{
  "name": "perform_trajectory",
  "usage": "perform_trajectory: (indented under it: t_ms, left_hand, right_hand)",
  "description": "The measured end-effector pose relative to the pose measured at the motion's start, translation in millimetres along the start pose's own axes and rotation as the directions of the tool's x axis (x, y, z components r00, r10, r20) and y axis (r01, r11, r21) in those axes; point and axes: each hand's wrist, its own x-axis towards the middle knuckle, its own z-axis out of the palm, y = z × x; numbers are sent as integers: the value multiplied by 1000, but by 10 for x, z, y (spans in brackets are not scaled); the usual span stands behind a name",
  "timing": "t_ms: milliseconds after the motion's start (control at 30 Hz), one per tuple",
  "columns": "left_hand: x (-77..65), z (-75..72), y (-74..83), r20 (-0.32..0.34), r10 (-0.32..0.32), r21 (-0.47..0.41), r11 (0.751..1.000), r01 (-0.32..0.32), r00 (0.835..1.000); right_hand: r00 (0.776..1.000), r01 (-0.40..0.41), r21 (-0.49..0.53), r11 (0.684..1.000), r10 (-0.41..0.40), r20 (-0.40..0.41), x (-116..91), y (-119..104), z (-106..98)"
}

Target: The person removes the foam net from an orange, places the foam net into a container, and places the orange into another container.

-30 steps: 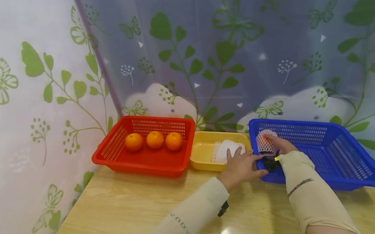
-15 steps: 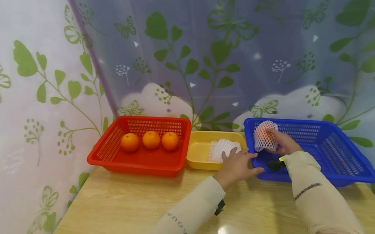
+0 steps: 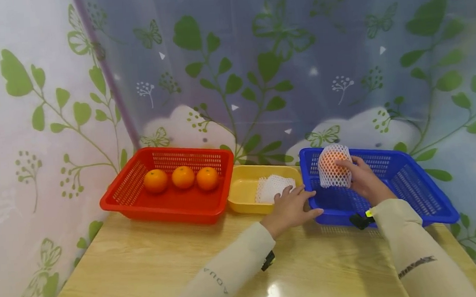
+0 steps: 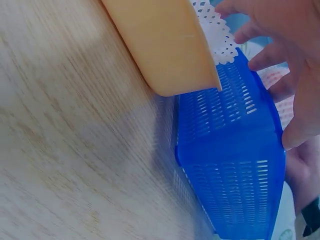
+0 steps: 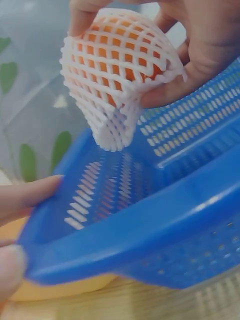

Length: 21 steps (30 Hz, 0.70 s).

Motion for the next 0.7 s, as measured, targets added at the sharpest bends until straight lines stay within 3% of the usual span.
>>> perform_trajectory:
  t_ms: [200, 300, 400, 467, 533, 700]
  left_hand:
    - [8, -27, 1, -6, 37, 21, 999, -37, 999]
    - [22, -40, -59, -88, 66, -24, 997, -68, 994]
    - [32, -84, -136, -195, 71, -167, 980, -105, 978]
    - [14, -140, -194, -241, 60, -295, 946, -132, 969]
    - [-13, -214, -244, -256, 51, -418, 895, -158, 965]
    - [-123, -389, -336, -234, 60, -654, 729, -202, 970]
  right_hand:
    - [989, 133, -40, 990, -130, 74, -184, -12, 58]
    - [976, 181, 20, 983, -182, 117, -281, -4, 108]
    - [958, 226, 105, 968, -240, 159, -402, 21, 160]
    - [940, 256, 139, 957, -280, 195, -488, 50, 213]
    - [922, 287, 147, 946, -315, 225, -577, 80, 279]
    - [889, 351, 146, 925, -378, 260, -778, 152, 484]
